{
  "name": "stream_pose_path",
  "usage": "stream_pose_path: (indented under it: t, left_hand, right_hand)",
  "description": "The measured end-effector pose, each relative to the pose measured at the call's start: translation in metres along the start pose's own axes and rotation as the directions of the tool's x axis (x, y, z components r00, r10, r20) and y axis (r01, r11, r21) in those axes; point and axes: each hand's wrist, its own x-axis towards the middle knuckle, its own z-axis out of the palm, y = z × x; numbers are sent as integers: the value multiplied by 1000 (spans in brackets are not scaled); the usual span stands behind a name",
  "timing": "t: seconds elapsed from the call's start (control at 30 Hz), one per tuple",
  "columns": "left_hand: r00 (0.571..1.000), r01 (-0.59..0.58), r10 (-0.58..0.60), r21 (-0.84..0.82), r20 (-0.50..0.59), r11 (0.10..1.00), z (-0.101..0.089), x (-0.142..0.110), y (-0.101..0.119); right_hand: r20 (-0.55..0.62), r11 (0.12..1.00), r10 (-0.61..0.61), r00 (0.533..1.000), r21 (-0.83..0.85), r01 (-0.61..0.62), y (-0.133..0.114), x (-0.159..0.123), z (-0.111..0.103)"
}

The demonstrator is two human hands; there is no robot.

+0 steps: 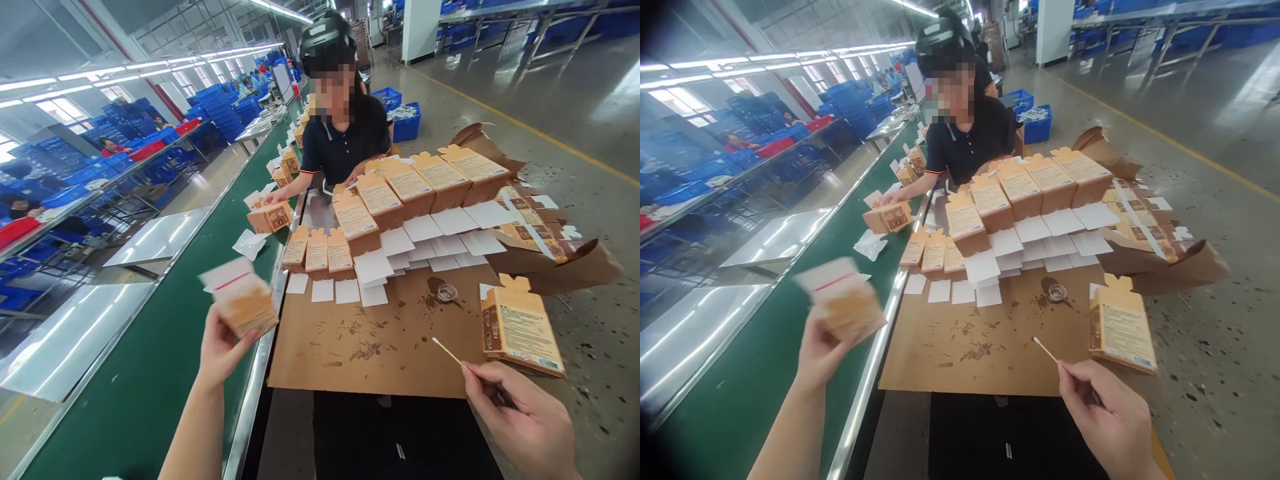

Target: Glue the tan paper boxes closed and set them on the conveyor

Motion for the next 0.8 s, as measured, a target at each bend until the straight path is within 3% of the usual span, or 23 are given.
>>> stream_pose_path:
  t: [0.03,0.1,0.17,0.23,0.37,0.5,0.63,0.73,0.8]
  left_hand:
    - [993,60,-71,-114,-94,992,6,-18,-6]
    - [973,155,-193,-264,-125,952,26,-53,-16]
    - [964,246,-266,-286,-32,926,50,-85,-23]
    - [953,301,-297,-252,53,920,71,-106,-23]
    - [961,266,-247,-176,124,948,93,-115,-17]
    - [951,237,-209,-106,229,966,90,-100,-17]
    - [948,271,-242,-126,205,954,92,-95,-16]
    - [940,339,-311,-274,142,900,104,-95,-8]
    - [936,352,-331,-369,119,861,114,-94,-3]
  right_hand:
    - [12,996,-74,997,-41,74,1,11,-6]
    - [101,970,-179,979,-149,193,4,39,-17]
    - [248,931,-146,958,-292,218,9,71,-24]
    - [395,890,-25,918,-410,201,13,101,-23]
    - [558,826,170,812,-530,192,18,140,2]
    - [618,798,188,763,-549,248,23,156,27]
    - [627,808,150,765,-523,271,32,161,21]
    - [559,862,16,829,-427,272,37,148,4]
    - [472,911,-101,876,-310,272,35,123,1]
